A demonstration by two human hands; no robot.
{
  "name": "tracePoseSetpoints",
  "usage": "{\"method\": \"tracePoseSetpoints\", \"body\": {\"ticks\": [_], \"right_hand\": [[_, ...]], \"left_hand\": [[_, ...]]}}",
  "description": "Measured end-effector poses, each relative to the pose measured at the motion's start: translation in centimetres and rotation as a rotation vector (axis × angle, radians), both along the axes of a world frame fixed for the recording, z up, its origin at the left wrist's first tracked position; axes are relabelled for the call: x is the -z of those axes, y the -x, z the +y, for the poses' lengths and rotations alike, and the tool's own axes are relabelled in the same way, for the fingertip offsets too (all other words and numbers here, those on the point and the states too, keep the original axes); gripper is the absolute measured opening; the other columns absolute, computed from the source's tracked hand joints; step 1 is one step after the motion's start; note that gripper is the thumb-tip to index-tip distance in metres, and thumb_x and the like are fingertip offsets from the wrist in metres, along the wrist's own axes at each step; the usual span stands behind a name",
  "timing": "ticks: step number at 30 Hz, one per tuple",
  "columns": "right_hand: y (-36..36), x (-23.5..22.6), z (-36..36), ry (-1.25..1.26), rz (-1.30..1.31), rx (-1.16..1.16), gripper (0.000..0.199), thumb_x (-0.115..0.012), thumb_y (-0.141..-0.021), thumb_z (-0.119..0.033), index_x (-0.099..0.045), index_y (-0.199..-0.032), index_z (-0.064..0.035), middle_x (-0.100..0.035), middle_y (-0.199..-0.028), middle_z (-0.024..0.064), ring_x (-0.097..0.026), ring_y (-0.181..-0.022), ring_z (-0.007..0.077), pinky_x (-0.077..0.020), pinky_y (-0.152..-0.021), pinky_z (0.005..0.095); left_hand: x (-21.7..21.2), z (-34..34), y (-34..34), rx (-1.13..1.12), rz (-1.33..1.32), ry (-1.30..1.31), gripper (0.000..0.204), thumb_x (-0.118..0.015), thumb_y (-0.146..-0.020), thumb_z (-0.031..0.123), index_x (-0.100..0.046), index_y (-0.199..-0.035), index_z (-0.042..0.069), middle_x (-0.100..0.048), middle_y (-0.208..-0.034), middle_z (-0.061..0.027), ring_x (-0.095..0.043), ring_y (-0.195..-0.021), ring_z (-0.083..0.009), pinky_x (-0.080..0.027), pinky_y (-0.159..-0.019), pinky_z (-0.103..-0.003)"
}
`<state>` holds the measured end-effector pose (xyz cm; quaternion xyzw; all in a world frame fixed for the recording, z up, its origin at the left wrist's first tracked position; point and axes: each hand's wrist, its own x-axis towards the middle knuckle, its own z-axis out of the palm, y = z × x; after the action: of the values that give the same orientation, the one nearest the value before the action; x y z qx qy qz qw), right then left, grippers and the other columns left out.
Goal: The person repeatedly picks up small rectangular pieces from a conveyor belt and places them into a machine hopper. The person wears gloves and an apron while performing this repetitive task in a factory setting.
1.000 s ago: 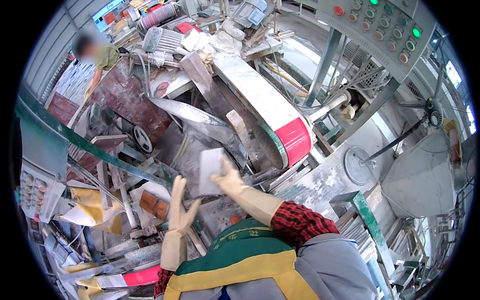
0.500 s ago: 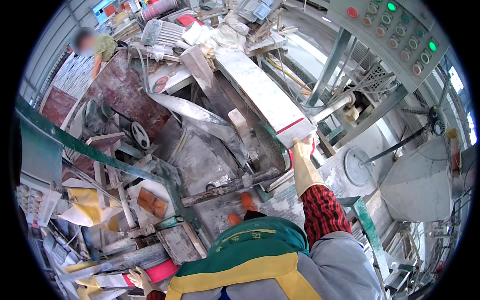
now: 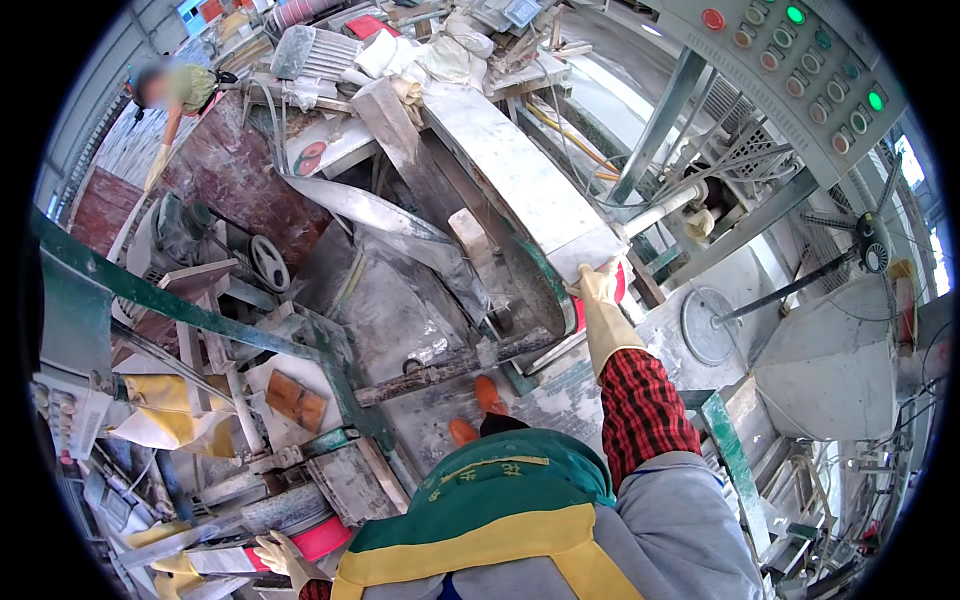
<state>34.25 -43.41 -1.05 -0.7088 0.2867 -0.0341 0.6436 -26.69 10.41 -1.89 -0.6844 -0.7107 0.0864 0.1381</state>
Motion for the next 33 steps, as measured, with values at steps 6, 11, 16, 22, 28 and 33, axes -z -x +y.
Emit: {"method": "tracePoseSetpoints", "body": {"ticks": [6, 11, 16, 22, 28, 33], "right_hand": [[-1.0, -0.4, -1.0, 0.155, 0.247, -0.215, 0.085, -0.055, -0.079, -0.012, 0.004, -0.141, -0.0102, -0.059, -0.058, 0.0178, -0.058, -0.042, 0.0277, -0.0483, -0.037, 0.0376], [-0.7, 1.2, -0.4, 0.159, 0.133, -0.193, 0.084, -0.057, -0.081, -0.017, 0.002, -0.139, -0.0054, -0.058, -0.058, 0.0182, -0.058, -0.043, 0.0278, -0.0477, -0.038, 0.0376], [0.3, 1.2, -0.2, 0.164, 0.045, -0.175, 0.069, -0.057, -0.083, -0.024, -0.017, -0.133, -0.0005, -0.058, -0.063, 0.0212, -0.058, -0.049, 0.0319, -0.0484, -0.044, 0.0431], [3.4, -0.4, 0.3, 0.461, -0.195, -0.233, 0.051, -0.061, -0.078, -0.03, -0.048, -0.118, -0.001, -0.06, -0.08, 0.0229, -0.058, -0.075, 0.0377, -0.0459, -0.07, 0.0471], [4.8, -6.3, 2.7, 1.243, -0.301, -0.537, 0.062, -0.064, -0.072, -0.027, -0.045, -0.128, -0.0071, -0.049, -0.126, 0.0173, -0.044, -0.117, 0.037, -0.0371, -0.099, 0.0407], [2.6, -6.0, 3.7, 1.366, -0.226, -0.661, 0.06, -0.059, -0.079, -0.033, -0.042, -0.131, -0.0089, -0.039, -0.138, 0.0157, -0.034, -0.129, 0.0346, -0.032, -0.104, 0.041]], "left_hand": [[0.4, 0.0, 0.1, 0.066, 0.052, -0.028, 0.06, -0.039, -0.089, 0.055, -0.035, -0.138, 0.02, -0.035, -0.139, -0.0194, -0.041, -0.118, -0.0376, -0.041, -0.093, -0.046], [0.9, -0.7, 0.3, 0.091, -0.013, -0.106, 0.059, -0.046, -0.088, 0.051, -0.039, -0.135, 0.017, -0.036, -0.138, -0.0186, -0.04, -0.12, -0.0373, -0.039, -0.094, -0.048], [-1.3, -2.8, -2.6, 0.037, -0.07, -0.069, 0.06, -0.046, -0.089, 0.051, -0.039, -0.136, 0.016, -0.034, -0.14, -0.0186, -0.035, -0.126, -0.0354, -0.035, -0.099, -0.047], [0.1, -0.7, 0.5, 0.157, -0.181, -0.285, 0.058, -0.05, -0.088, 0.049, -0.043, -0.133, 0.014, -0.038, -0.137, -0.0175, -0.044, -0.118, -0.037, -0.041, -0.093, -0.045], [-0.1, 1.7, 2.5, -0.002, -0.16, -0.339, 0.065, -0.042, -0.087, 0.06, -0.038, -0.136, 0.017, -0.04, -0.136, -0.015, -0.034, -0.127, -0.0315, -0.034, -0.101, -0.045], [0.7, 1.5, 1.3, -0.034, -0.153, -0.111, 0.061, -0.043, -0.088, 0.057, -0.039, -0.133, 0.015, -0.04, -0.133, -0.0156, -0.039, -0.122, -0.0333, -0.037, -0.097, -0.045]]}}
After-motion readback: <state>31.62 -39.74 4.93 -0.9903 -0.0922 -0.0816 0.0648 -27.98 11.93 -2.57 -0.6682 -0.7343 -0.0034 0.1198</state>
